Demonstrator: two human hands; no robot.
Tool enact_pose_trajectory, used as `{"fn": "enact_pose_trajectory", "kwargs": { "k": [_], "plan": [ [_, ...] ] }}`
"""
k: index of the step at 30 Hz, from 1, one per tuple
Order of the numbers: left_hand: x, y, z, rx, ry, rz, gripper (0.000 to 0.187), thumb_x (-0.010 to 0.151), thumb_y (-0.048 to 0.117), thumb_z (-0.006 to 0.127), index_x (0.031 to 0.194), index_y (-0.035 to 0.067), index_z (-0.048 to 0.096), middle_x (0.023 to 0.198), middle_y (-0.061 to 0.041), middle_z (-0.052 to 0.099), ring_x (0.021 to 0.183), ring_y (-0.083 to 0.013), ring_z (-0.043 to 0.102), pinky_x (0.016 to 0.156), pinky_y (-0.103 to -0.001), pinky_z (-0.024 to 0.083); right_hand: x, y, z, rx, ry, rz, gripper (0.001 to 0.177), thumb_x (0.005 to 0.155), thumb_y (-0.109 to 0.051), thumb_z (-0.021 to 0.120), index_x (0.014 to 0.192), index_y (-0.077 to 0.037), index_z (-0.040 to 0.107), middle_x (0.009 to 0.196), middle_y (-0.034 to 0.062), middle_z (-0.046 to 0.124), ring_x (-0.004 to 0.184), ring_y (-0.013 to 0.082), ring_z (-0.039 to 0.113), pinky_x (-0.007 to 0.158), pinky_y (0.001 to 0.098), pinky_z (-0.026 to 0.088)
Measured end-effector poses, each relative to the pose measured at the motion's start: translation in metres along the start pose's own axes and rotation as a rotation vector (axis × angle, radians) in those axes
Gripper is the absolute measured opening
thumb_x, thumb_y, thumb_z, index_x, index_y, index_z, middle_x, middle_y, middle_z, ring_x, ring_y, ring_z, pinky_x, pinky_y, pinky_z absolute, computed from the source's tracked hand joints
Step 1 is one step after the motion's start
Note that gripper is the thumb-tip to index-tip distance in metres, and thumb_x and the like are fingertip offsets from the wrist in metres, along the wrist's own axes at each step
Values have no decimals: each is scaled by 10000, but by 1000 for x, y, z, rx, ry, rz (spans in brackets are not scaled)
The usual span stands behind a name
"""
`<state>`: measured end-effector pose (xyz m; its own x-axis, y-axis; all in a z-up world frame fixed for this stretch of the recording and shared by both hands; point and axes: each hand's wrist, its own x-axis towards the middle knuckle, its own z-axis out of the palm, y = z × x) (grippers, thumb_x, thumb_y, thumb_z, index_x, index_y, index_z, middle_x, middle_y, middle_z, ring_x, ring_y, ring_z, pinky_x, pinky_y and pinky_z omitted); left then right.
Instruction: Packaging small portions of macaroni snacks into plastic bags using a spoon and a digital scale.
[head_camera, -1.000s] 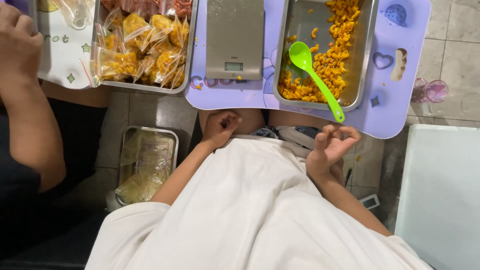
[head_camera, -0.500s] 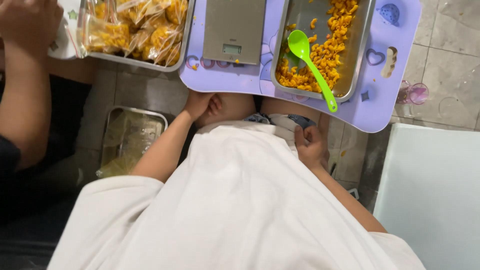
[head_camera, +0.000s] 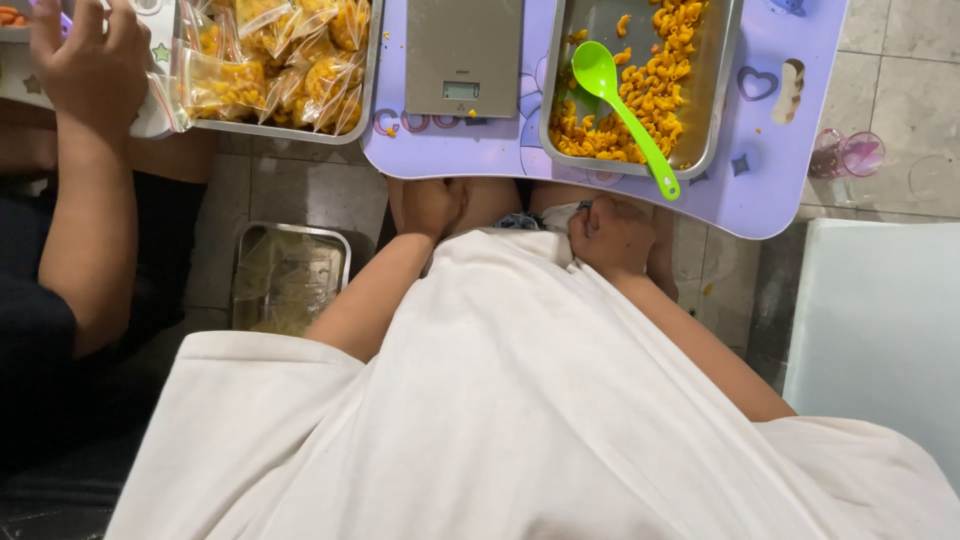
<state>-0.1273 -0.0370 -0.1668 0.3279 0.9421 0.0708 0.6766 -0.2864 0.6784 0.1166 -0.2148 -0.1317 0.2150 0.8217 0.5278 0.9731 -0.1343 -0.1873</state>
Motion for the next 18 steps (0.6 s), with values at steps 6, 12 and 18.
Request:
{"fn": "enact_pose_trajectory", "kwargs": {
  "k": [6,12,18],
  "plan": [
    [-6,-5,8,122,246,296,408,939,386,685,743,43,786,668,-200,700,674,-409,698,637,-464,545,23,-10,-15,23,-93,-26,352,796,-241,682,583,-207,403,457,7,424,445,255,527,462,326,439],
    [-1,50,-50,336,131,258,479,929,491,587,821,75,797,752,-173,743,824,-401,726,790,-528,520,35,-14,-13,-22,-53,25,372,745,-268,734,505,-210,455,409,20,474,379,260,545,434,309,407],
    [12,-4,21,-684,74,105,282,979,338,527,944,120,703,805,-80,675,880,-284,674,884,-417,484,23,-5,0,14,-61,45,390,769,-249,719,476,-188,469,386,46,461,352,285,520,408,318,373]
  ]
}}
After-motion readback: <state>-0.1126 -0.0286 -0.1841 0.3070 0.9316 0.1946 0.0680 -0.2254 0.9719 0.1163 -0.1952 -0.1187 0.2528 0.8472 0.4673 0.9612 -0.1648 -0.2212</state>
